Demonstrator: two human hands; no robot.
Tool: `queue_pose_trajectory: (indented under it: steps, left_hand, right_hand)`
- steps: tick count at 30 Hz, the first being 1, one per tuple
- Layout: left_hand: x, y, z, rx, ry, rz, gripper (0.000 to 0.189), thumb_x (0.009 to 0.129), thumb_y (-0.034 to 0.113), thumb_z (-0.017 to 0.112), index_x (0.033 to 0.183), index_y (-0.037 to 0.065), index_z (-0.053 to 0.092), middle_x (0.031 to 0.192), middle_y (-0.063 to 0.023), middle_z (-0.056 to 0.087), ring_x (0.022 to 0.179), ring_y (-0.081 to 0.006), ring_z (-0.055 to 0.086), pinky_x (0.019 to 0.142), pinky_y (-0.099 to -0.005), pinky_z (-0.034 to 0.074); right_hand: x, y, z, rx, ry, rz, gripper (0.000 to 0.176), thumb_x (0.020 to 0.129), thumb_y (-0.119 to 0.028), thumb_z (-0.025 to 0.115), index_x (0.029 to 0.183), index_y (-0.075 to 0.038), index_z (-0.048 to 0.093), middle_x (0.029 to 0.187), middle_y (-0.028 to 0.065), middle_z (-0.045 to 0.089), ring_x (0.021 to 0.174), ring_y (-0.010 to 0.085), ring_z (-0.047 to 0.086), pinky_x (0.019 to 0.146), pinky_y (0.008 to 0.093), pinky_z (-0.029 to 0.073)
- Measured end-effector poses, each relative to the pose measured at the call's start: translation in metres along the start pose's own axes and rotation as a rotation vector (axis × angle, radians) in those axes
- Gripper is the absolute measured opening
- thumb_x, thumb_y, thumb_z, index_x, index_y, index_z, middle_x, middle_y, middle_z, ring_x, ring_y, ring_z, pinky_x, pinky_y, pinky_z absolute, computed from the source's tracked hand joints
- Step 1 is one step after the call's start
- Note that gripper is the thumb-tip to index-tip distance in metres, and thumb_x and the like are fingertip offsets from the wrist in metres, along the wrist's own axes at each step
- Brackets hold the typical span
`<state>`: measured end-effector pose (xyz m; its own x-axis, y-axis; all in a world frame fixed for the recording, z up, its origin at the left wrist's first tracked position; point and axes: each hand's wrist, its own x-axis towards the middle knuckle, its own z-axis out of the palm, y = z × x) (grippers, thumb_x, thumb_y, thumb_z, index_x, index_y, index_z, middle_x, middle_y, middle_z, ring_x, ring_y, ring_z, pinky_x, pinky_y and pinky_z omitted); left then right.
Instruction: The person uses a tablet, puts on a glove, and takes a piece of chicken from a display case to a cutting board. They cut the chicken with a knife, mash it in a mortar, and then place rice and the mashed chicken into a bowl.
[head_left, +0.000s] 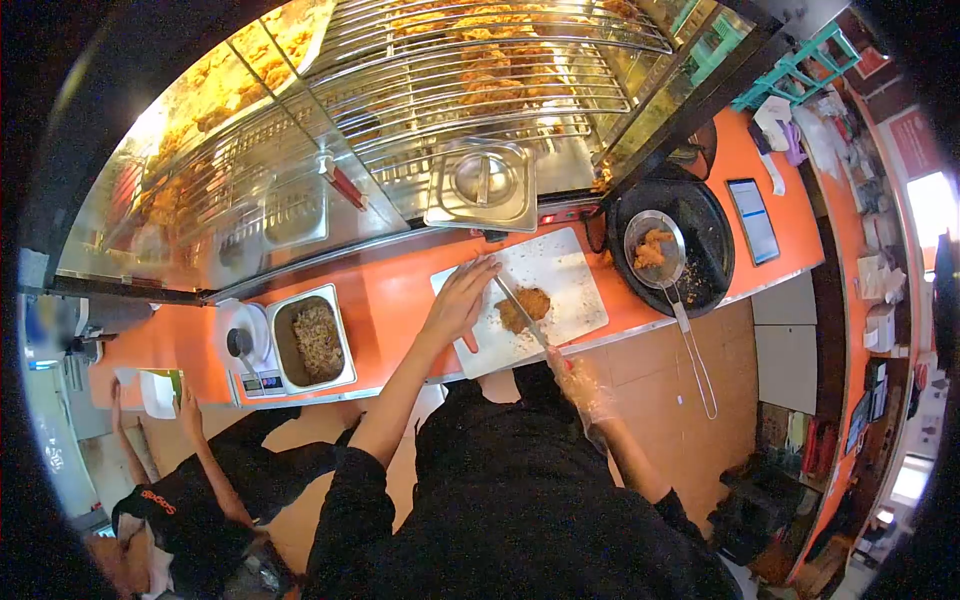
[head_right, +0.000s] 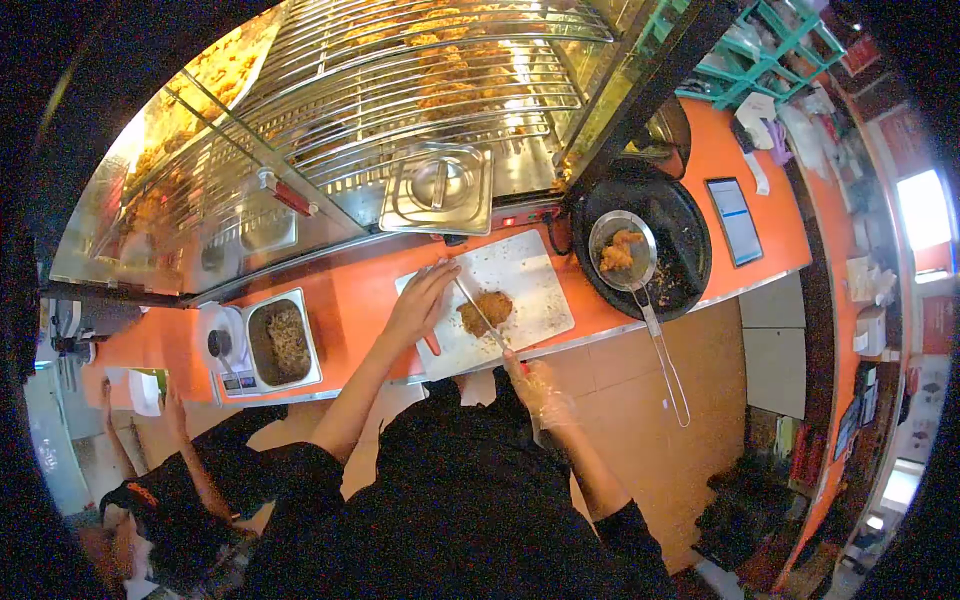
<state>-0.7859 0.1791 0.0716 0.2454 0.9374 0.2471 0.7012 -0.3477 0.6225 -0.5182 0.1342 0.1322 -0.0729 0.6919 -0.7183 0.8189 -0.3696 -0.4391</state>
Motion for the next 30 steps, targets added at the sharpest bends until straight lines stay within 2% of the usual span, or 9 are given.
queue_pose_trajectory:
  steps: [3, 5, 8, 17, 22, 24, 26, 28, 30]
  left_hand:
    - [0.001, -0.003, 0.001, -0.033, -0.005, 0.009, 0.053, 0.084, -0.002, 0.048, 0.137, 0.004, 0.048, 0.144, -0.0152, 0.044, 0.135, -0.035, 0.039, 0.114, -0.045, 0.03]
    - [0.0, -0.006, 0.002, -0.042, -0.014, 0.011, 0.054, 0.083, -0.003, 0.048, 0.137, 0.004, 0.048, 0.144, -0.0154, 0.045, 0.135, -0.0351, 0.04, 0.114, -0.0446, 0.031]
    - [-0.001, -0.011, 0.004, -0.068, -0.023, 0.017, 0.056, 0.081, -0.005, 0.048, 0.137, 0.003, 0.048, 0.143, -0.0159, 0.045, 0.134, -0.0352, 0.04, 0.113, -0.0439, 0.032]
    - [0.002, -0.022, 0.011, -0.074, 0.016, 0.0, 0.052, 0.08, -0.007, 0.051, 0.131, -0.001, 0.052, 0.138, -0.0157, 0.05, 0.129, -0.0329, 0.047, 0.108, -0.0433, 0.038]
    - [0.0, -0.031, 0.002, 0.004, 0.055, 0.023, 0.054, 0.078, -0.008, 0.051, 0.131, -0.001, 0.052, 0.138, -0.0147, 0.051, 0.128, -0.033, 0.048, 0.108, -0.0432, 0.039]
    - [-0.008, -0.028, 0.004, -0.038, 0.017, 0.028, 0.054, 0.077, -0.008, 0.052, 0.13, 0.0, 0.053, 0.138, -0.0149, 0.051, 0.127, -0.0336, 0.048, 0.108, -0.0433, 0.039]
    - [-0.002, -0.027, 0.005, -0.038, 0.03, 0.046, 0.057, 0.077, -0.007, 0.051, 0.133, 0.001, 0.052, 0.139, -0.0159, 0.05, 0.127, -0.0345, 0.048, 0.108, -0.0437, 0.038]
    - [-0.003, -0.026, 0.003, -0.011, -0.012, -0.035, 0.063, 0.078, -0.002, 0.051, 0.141, 0.001, 0.043, 0.145, -0.0171, 0.043, 0.134, -0.0342, 0.041, 0.113, -0.0441, 0.032]
    - [-0.006, -0.02, -0.006, 0.049, -0.047, -0.027, 0.067, 0.079, 0.001, 0.05, 0.144, 0.001, 0.036, 0.149, -0.0176, 0.037, 0.138, -0.0334, 0.035, 0.115, -0.0453, 0.027]
  right_hand:
    - [-0.008, -0.004, 0.003, 0.028, 0.151, -0.044, 0.08, 0.089, -0.072, 0.041, 0.076, 0.003, 0.065, 0.061, 0.022, 0.056, 0.063, 0.0327, 0.059, 0.064, 0.0463, 0.045]
    - [-0.013, -0.014, -0.004, -0.062, 0.003, 0.11, 0.086, 0.087, -0.076, 0.037, 0.095, 0.005, 0.064, 0.1, 0.0331, 0.062, 0.098, 0.0451, 0.061, 0.084, 0.0499, 0.045]
    - [-0.018, -0.028, -0.012, -0.071, -0.005, 0.15, 0.084, 0.089, -0.074, 0.036, 0.099, 0.004, 0.064, 0.108, 0.0319, 0.062, 0.106, 0.0454, 0.059, 0.09, 0.0503, 0.044]
    - [-0.002, -0.032, 0.017, 0.097, 0.005, 0.087, 0.082, 0.092, -0.07, 0.034, 0.107, 0.005, 0.062, 0.111, 0.0341, 0.06, 0.111, 0.0447, 0.057, 0.093, 0.0497, 0.043]
    - [0.024, -0.013, 0.037, -0.019, -0.099, 0.126, 0.079, 0.093, -0.067, 0.035, 0.113, 0.005, 0.06, 0.112, 0.0314, 0.061, 0.112, 0.0439, 0.056, 0.095, 0.053, 0.042]
    - [0.019, -0.004, 0.048, -0.079, 0.14, 0.047, 0.074, 0.095, -0.065, 0.035, 0.093, 0.003, 0.065, 0.091, 0.0321, 0.062, 0.094, 0.0472, 0.061, 0.08, 0.0502, 0.048]
    - [0.012, -0.009, 0.033, -0.058, 0.15, -0.111, 0.078, 0.092, -0.069, 0.036, 0.1, 0.004, 0.065, 0.094, 0.0306, 0.064, 0.096, 0.0452, 0.062, 0.082, 0.0507, 0.048]
    - [0.018, -0.021, 0.022, -0.046, 0.037, 0.119, 0.079, 0.09, -0.07, 0.041, 0.104, 0.004, 0.064, 0.098, 0.0266, 0.066, 0.096, 0.0437, 0.064, 0.08, 0.0487, 0.049]
    - [0.012, -0.013, 0.009, -0.061, 0.089, 0.051, 0.076, 0.089, -0.069, 0.045, 0.101, 0.003, 0.064, 0.095, 0.0246, 0.067, 0.093, 0.0427, 0.064, 0.077, 0.0469, 0.049]
